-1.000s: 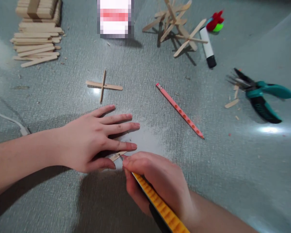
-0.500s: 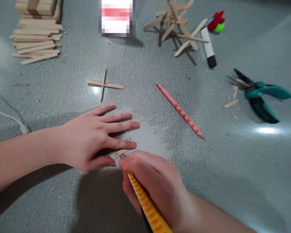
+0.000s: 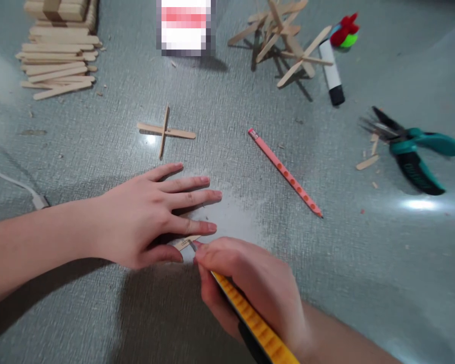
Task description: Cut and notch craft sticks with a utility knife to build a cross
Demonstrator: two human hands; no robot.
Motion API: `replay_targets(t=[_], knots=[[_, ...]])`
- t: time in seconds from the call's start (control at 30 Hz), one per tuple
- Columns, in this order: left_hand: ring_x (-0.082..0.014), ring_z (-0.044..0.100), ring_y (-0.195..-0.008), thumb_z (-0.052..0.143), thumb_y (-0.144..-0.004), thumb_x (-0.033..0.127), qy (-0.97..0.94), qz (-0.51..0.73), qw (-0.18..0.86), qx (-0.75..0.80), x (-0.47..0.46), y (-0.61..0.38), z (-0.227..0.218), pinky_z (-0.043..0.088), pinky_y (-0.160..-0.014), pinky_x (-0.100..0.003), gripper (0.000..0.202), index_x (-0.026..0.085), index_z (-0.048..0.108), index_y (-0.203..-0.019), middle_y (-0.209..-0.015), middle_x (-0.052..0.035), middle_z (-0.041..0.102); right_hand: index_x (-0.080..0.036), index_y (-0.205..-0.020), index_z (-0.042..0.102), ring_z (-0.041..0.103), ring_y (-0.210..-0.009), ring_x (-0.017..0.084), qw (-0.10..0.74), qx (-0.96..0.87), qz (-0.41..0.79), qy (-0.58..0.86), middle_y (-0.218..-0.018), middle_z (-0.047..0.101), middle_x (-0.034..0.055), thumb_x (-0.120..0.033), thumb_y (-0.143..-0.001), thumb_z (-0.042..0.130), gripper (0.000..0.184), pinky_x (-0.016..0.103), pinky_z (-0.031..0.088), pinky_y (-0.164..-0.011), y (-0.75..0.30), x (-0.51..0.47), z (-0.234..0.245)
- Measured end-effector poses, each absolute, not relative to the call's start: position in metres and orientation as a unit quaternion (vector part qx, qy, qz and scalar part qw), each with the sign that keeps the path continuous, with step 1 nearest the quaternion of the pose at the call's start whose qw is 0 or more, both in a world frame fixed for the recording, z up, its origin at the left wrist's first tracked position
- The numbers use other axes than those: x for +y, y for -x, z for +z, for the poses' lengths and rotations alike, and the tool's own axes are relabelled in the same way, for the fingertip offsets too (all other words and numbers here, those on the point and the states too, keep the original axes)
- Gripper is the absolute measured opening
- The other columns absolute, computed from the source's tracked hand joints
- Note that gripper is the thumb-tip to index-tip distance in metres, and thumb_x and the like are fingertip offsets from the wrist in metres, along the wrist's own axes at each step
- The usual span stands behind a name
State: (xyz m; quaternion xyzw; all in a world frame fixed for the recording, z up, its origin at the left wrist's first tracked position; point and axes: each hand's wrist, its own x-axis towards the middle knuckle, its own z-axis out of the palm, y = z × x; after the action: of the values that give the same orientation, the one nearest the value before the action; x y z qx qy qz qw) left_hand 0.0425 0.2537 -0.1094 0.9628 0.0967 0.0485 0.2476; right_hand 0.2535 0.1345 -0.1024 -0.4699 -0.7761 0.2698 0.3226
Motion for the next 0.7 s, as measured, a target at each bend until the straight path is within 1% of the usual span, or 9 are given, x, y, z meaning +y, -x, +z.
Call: replay_targets(t=[0.1,0.27,0.43,0.6,0.7], knots=[[-0.0376,0.038,-0.151,0.064,-0.091,0.048,-0.963,0.053,0.245,0.096,0.2534,-0.0425,-0.1098,0.021,-0.125,-0.065,0.054,0.029,0.062,-0.141,-0.162,-0.0064,0.043,-0.025,-0.098,0.058,0.077,-0.068,0.017,0.331,-0.771,0.265,0.475,-0.08,0.077,0.0008,-0.005,-0.083,0.059,0.025,0.025,0.065,-0.066,-0.2537,0.1351,-0.1031],[-0.0377,0.039,-0.15,0.066,-0.09,0.047,-0.964,0.057,0.241,0.095,0.2536,-0.0427,-0.1106,0.022,-0.125,-0.065,0.053,0.029,0.062,-0.14,-0.161,-0.0064,0.044,-0.025,-0.097,0.059,0.076,-0.065,0.016,0.337,-0.772,0.27,0.466,-0.079,0.077,-0.0003,-0.005,-0.083,0.059,0.025,0.024,0.065,-0.064,-0.2511,0.1373,-0.1034],[-0.0357,0.036,-0.152,0.063,-0.092,0.049,-0.965,0.045,0.239,0.097,0.254,-0.0433,-0.1098,0.02,-0.126,-0.063,0.053,0.031,0.061,-0.141,-0.163,-0.0058,0.042,-0.024,-0.095,0.058,0.073,-0.061,0.014,0.322,-0.78,0.261,0.469,-0.074,0.072,-0.002,-0.008,-0.085,0.057,0.019,0.022,0.063,-0.061,-0.2496,0.1372,-0.102],[-0.0352,0.036,-0.152,0.061,-0.093,0.05,-0.965,0.044,0.239,0.096,0.2552,-0.0422,-0.1101,0.019,-0.126,-0.063,0.052,0.031,0.061,-0.142,-0.163,-0.0055,0.041,-0.026,-0.099,0.056,0.071,-0.059,0.015,0.304,-0.776,0.282,0.475,-0.074,0.072,-0.0017,-0.007,-0.086,0.055,0.023,0.025,0.059,-0.055,-0.2482,0.1332,-0.0977],[-0.036,0.038,-0.151,0.061,-0.093,0.05,-0.965,0.051,0.241,0.093,0.256,-0.0419,-0.1109,0.019,-0.126,-0.063,0.052,0.031,0.062,-0.141,-0.162,-0.0058,0.042,-0.027,-0.096,0.055,0.069,-0.057,0.014,0.304,-0.772,0.295,0.475,-0.072,0.07,-0.0016,-0.006,-0.086,0.054,0.023,0.025,0.057,-0.052,-0.2484,0.1324,-0.0967]])
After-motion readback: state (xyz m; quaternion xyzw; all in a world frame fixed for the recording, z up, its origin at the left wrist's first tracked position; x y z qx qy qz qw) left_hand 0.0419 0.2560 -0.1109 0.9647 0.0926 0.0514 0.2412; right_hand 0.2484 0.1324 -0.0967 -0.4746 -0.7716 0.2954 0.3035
